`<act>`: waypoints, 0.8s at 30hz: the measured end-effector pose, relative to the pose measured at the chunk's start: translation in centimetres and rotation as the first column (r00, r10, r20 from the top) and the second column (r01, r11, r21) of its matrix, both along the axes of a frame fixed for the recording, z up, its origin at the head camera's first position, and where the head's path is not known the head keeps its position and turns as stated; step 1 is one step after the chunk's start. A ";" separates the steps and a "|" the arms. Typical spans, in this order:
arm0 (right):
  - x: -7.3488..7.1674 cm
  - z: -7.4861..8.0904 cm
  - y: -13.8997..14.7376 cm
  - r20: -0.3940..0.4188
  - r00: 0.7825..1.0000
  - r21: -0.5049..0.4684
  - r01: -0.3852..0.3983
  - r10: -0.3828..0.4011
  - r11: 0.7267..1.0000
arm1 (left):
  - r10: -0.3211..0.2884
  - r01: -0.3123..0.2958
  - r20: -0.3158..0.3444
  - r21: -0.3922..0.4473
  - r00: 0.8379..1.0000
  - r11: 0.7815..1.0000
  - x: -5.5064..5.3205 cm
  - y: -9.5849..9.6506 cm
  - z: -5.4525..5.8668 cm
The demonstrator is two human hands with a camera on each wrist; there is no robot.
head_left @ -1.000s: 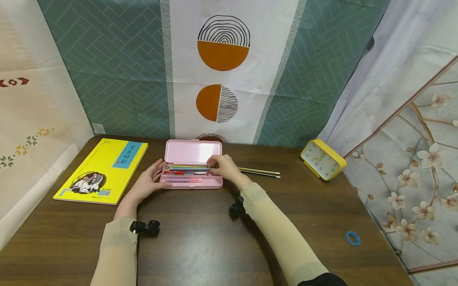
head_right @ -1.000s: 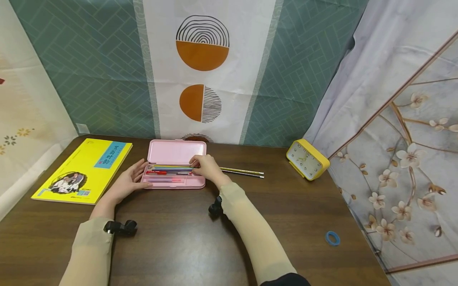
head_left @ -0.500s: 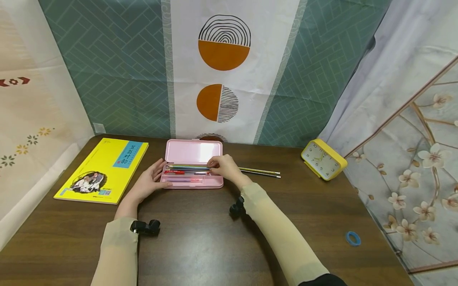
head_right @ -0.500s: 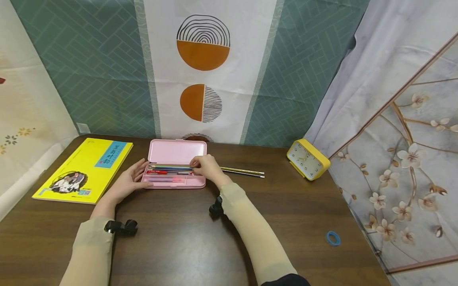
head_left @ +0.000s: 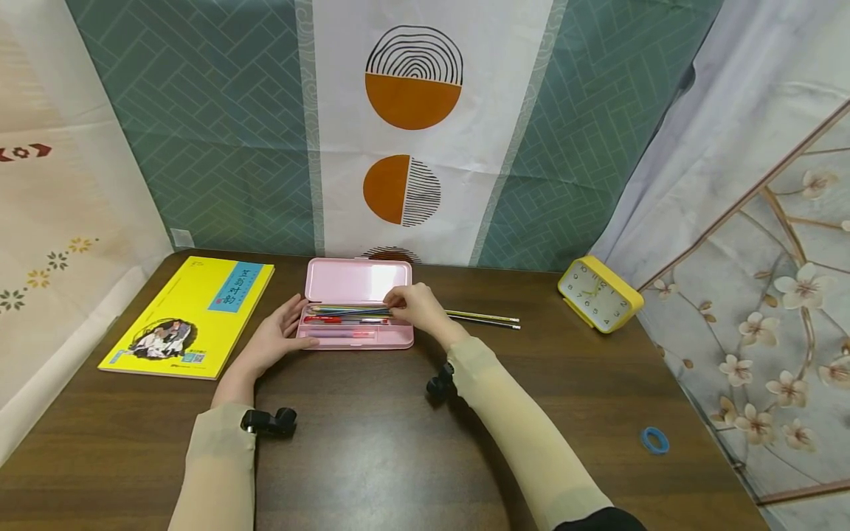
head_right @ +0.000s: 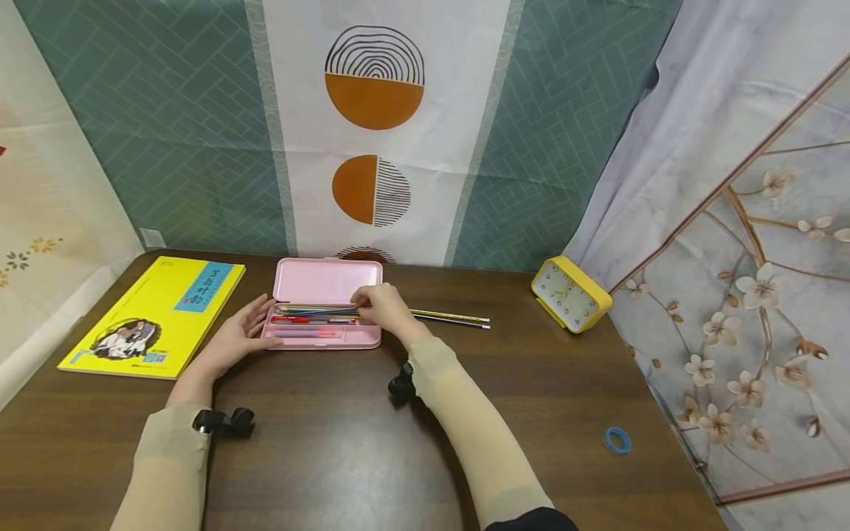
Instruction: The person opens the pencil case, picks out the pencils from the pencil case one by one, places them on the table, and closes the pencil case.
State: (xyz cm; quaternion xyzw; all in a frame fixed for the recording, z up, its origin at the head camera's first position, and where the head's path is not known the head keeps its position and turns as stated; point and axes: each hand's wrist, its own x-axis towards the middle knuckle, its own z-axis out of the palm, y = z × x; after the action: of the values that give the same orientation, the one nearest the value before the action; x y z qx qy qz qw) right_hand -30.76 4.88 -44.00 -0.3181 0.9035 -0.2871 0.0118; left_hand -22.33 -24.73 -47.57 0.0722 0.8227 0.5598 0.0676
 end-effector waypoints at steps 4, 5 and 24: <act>0.1 0.6 0.2 -0.013 1.000 0.002 -0.004 0.004 1.000 | -0.001 0.001 0.002 0.001 1.000 1.000 0.0 0.0 0.0; 0.1 0.8 0.2 -0.022 1.000 0.002 -0.008 0.008 1.000 | 0.000 0.000 0.002 0.001 1.000 1.000 0.0 0.0 0.0; -0.1 4.0 4.2 -0.212 0.977 -0.120 -0.033 0.006 0.992 | -0.001 0.001 -0.003 0.013 1.000 1.000 0.0 0.0 -0.1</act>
State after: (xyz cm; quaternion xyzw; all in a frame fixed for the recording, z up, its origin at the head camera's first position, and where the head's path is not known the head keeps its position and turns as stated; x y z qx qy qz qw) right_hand -30.82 9.09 -40.05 -0.3558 0.8771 -0.3065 -0.1010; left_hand -22.29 -24.75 -47.66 0.0737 0.8191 0.5650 0.0664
